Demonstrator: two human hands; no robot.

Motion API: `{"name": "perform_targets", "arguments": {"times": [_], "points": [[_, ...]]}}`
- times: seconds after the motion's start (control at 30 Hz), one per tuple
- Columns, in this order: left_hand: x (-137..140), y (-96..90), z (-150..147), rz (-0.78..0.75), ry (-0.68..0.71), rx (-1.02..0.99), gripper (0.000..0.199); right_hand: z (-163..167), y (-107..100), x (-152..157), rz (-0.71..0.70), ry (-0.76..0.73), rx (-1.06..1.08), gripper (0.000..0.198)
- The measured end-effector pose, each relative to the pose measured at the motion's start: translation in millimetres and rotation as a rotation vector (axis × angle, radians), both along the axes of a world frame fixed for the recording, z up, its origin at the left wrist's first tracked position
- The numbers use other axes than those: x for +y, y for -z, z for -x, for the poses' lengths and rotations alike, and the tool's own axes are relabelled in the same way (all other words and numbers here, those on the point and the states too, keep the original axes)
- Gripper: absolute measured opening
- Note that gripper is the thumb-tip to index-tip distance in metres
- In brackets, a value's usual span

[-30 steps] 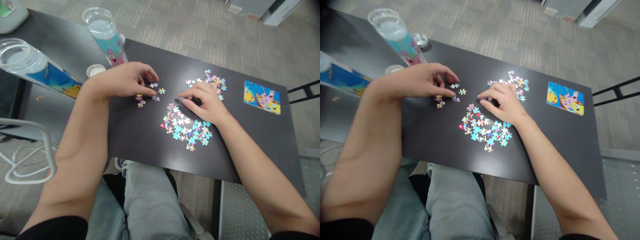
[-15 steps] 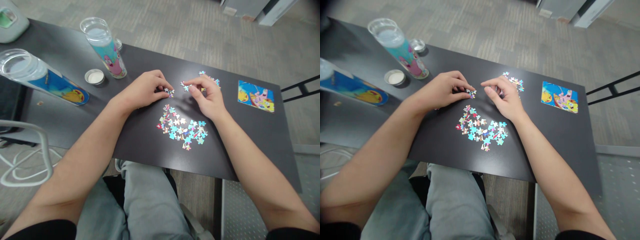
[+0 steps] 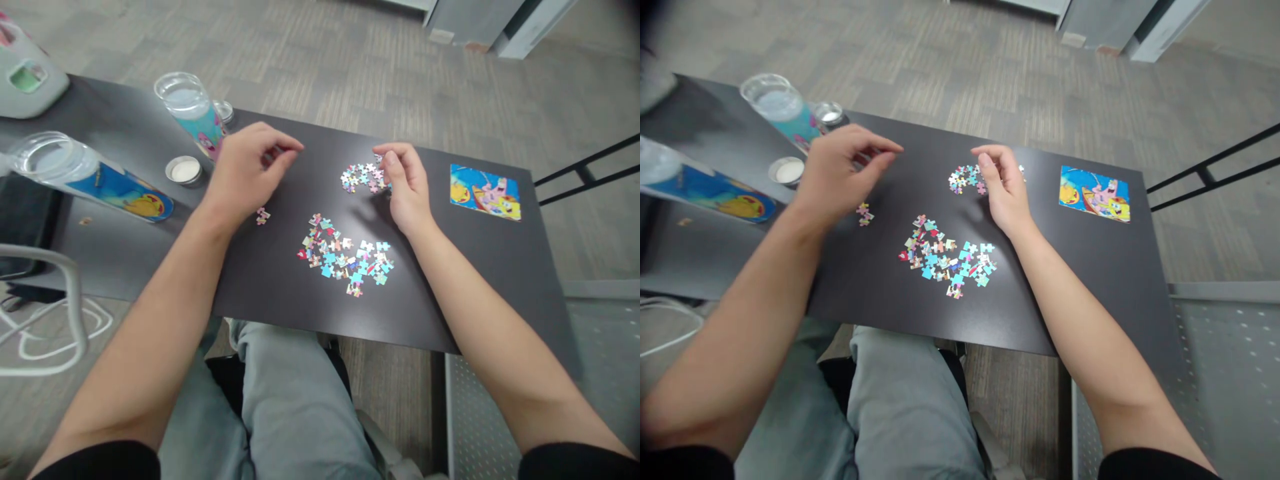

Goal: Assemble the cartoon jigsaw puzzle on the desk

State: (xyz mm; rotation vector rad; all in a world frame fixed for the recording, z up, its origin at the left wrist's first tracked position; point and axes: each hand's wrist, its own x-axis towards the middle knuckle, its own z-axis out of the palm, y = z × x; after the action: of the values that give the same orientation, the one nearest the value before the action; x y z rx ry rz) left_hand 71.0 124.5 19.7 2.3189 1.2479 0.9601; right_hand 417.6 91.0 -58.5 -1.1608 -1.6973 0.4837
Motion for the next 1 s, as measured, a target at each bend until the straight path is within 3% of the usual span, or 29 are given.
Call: {"name": "perform_targets", "arguments": {"times": [0.17, 0.33, 0.47, 0.63, 0.87, 1.0], "points": [[-66, 17.0, 79, -0.092, -0.201, -0.003, 0.029, 9, -7, -6, 0.011, 0.069, 0.186, 0.074], [-115, 28.3, 96, -0.080, -0.035, 0.145, 0.043, 9, -6, -5, 0.003, 0.069, 0.190, 0.072], [-120, 22.8, 91, -0.019, 0.046, 0.265, 0.050, 10, -6, -4, 0.022, 0.083, 0.181, 0.070], [-122, 14.2, 86, 0.057, 0.038, 0.404, 0.057, 12, -8, -5, 0.026, 0.071, 0.220, 0.066], [-115, 9.6, 79, 0.159, 0.092, 0.447, 0.070, 14, -1, 0, -0.009, 0.027, 0.234, 0.070], [-102, 8.1, 64, 0.178, 0.190, 0.447, 0.076, 13, 1, 2, -0.001, 0.013, 0.224, 0.073]]}}
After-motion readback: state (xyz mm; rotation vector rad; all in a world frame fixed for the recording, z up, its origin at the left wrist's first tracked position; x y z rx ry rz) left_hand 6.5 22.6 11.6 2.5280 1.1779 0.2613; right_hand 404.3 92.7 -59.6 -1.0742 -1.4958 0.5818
